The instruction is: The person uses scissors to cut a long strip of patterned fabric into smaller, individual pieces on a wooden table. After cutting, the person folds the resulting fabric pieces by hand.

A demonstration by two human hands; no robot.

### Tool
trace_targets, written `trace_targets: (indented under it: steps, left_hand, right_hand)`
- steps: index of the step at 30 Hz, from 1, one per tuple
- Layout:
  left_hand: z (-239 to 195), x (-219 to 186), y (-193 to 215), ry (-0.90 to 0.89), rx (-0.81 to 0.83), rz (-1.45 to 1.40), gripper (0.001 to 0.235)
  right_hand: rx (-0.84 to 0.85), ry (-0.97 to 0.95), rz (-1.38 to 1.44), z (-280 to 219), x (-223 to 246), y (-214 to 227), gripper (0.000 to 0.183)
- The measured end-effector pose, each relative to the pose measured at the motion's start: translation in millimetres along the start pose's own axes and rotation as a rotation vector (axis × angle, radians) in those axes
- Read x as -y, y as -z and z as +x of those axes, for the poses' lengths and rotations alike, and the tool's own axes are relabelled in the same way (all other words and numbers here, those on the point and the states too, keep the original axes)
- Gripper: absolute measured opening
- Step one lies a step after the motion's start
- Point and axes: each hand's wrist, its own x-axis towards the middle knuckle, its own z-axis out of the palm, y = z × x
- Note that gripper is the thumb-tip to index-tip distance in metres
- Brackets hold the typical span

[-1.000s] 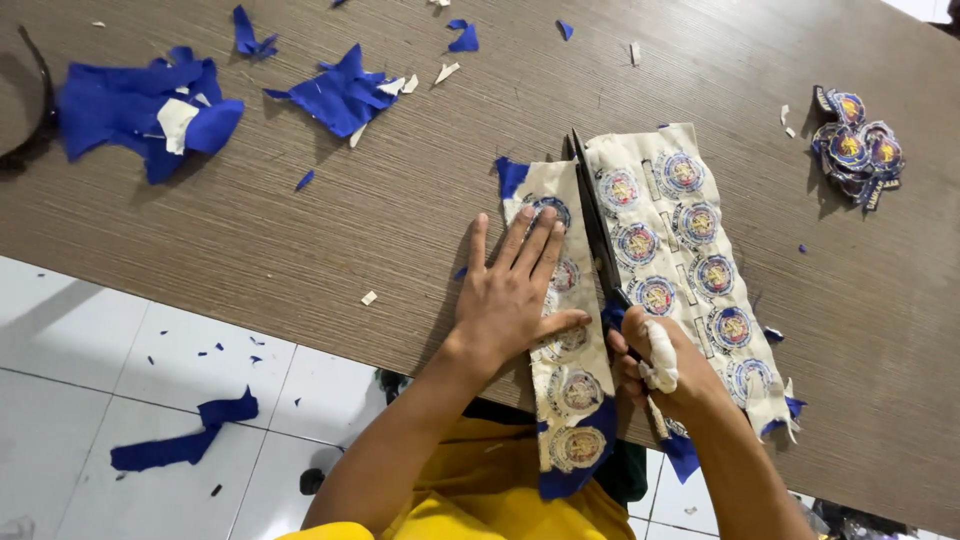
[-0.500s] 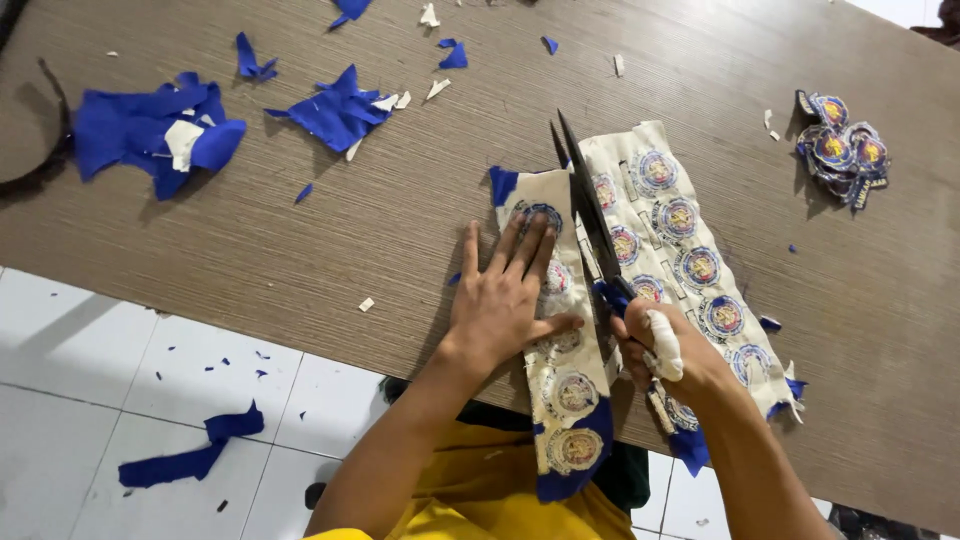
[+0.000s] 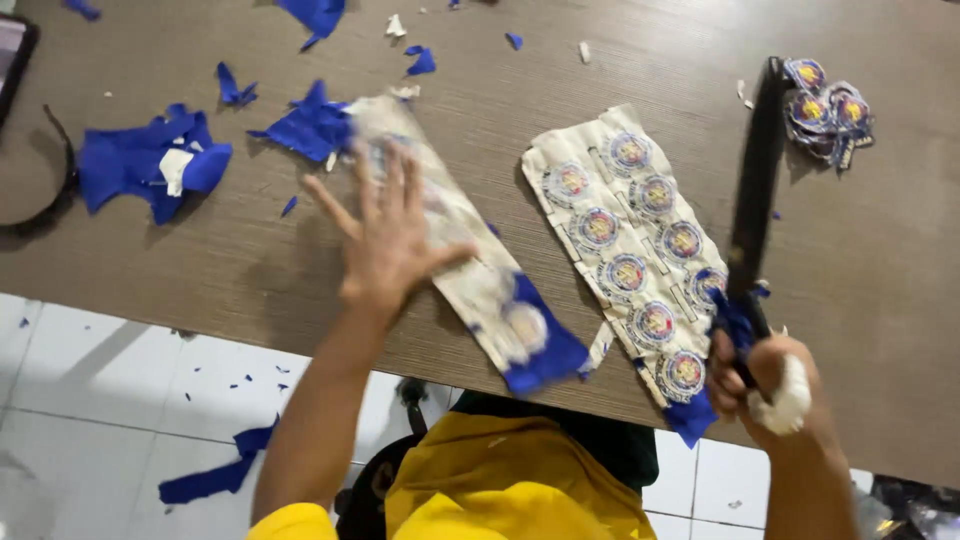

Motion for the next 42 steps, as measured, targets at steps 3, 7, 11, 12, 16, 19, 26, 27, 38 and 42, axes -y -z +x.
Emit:
trace_targets:
  steps: [3,7,11,12,16,19,26,27,38,42]
  left_hand:
    - [12.4,3.1,-5.4,-0.139,-0.330,0.147,0.125]
    - [27.3,-63.3,-0.9,-0.700,-0.266,-0.101,0.079]
    - [36.9,-106.7,1.5,-0.798,-0.147,0.066,0.061]
    - [35.5,-112.3,13.6,-0.664,-0.001,0.163,0.066]
    - [2.6,-124.5,20.2,-0.617,0.046,0.182,0.094]
    - [3.0,-119.3,9.9,-0.844,0.016,-0.279,0.067]
    - [-11.7,-117.7,-13.1,-0.705,0.005,0.023,0.065]
    - [-25.7,-128.7,-6.9,-0.548,0.167,0.033,0.070]
    - [19.0,-220.9,-56.4,-0.758,-0.480,-0.206,0.049]
    - [79.8,-249.3,-50.6,-0.808,-0.432,0.032,0.057]
  right_hand:
    - [-0.104,0.008,0.029,-27.5,-23.0,34.5,0.032]
    - [-0.057,0.159,0.084,-45.2,-53.2,37.1,0.061]
    - [-0.251,0.125,0.038,-72.5,-68.0,22.1,0.043]
    - [-0.335,0.128,-0.012,-77.7,-70.2,15.4,0.033]
    - [-0.421,0.225,-0.208,-103.7,-79.9,5.5,0.083]
    - [-0.467,0.181,-0.201,-111.7,-82.0,0.3,0.083]
    - [-0.424,0.124,-0.242,-121.7,-115.1,26.9,0.091]
    - [-0.452,0.088,-0.279,-124.0,-117.9,22.1,0.097]
    - [-0.310,-0.038,-0.202,-128.2,-149.6,-4.8,0.094]
    - [-0.282,0.024,-0.172,-126.0,-169.2,-0.3,0.095]
